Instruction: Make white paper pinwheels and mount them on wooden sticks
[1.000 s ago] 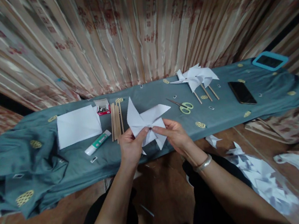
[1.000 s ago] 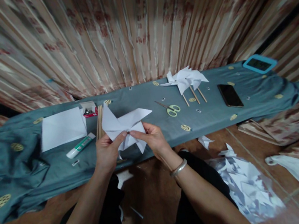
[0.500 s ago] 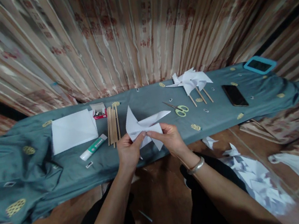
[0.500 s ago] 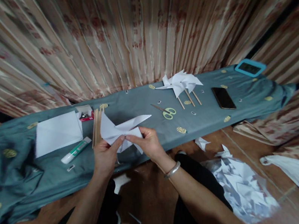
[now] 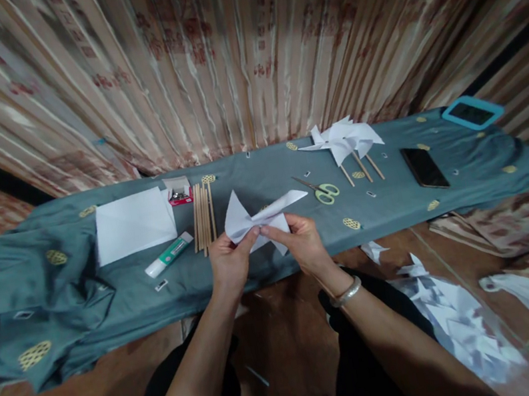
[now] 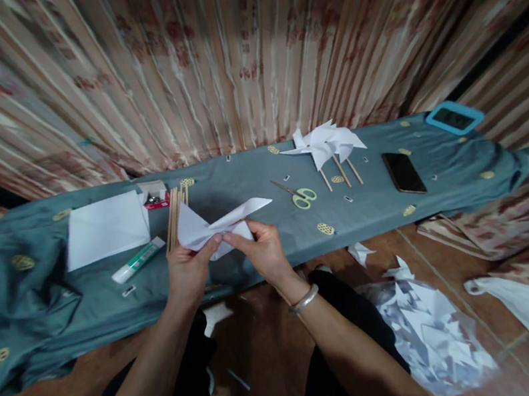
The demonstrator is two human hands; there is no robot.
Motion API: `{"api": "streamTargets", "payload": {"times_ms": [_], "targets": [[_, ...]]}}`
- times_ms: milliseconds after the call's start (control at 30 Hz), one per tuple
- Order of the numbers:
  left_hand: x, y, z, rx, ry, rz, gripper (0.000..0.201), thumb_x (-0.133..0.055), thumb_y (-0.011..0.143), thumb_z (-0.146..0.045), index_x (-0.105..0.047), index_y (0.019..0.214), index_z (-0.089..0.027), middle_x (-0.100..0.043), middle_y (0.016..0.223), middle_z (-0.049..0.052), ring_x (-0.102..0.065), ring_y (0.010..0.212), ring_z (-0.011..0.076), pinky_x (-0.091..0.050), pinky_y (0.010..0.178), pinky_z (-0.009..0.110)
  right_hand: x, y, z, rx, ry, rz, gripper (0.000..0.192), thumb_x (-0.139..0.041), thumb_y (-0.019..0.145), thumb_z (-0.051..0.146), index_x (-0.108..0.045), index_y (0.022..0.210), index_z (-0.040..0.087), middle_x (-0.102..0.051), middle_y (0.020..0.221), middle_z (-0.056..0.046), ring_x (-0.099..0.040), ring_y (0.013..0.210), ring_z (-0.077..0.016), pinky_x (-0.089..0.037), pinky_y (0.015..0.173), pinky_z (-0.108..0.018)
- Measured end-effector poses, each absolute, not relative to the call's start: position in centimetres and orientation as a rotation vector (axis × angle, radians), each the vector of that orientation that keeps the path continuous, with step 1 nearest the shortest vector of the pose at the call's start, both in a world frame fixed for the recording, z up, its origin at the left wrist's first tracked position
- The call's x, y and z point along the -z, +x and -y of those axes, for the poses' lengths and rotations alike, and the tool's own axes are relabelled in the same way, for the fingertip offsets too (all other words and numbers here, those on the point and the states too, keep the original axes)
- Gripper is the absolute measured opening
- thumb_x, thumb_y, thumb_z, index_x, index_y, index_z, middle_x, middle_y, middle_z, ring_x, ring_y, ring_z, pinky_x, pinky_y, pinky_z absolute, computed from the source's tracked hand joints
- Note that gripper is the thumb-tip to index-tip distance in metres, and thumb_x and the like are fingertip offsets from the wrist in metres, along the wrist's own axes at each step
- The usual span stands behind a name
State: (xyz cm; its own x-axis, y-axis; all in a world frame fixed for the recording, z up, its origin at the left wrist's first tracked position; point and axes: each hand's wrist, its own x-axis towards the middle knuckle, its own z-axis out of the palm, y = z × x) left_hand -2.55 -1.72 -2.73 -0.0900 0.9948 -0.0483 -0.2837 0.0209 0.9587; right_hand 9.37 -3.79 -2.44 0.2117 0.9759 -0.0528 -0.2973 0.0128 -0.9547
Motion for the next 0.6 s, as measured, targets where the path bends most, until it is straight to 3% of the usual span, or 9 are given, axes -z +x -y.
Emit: {"api": "streamTargets", "payload": {"times_ms": [267,600], "targets": [[2.57,-2.91,1.75,-1.353,0.905,-1.091,0.030,-0.086,0.047,-0.033,-0.075,0.069,-0.016,-0.076,0.073,0.005,-0.067,0.066,0.0182,-0.056,0.069,0.033,2.63,9.50,3.67,-1.205,-1.179,0.845,0.030,-0.085,0.054,0.042,-0.076,0.075,0.022,-0.075,0.076,0.000,-0.065,0.068,-0.0172,-0.052,0.072,-0.033],[2.13,-3.03,1.86,-1.326,1.006,-1.111,0.022,-0.083,0.052,-0.030,-0.073,0.065,-0.016,-0.074,0.068,0.004,-0.065,0.061,0.0172,-0.054,0.060,0.028,2.65,9.72,3.57,-1.301,-1.169,0.768,0.029,-0.086,0.049,0.037,-0.073,0.069,0.020,-0.073,0.070,0.002,-0.061,0.061,-0.0135,-0.051,0.066,-0.030]]}}
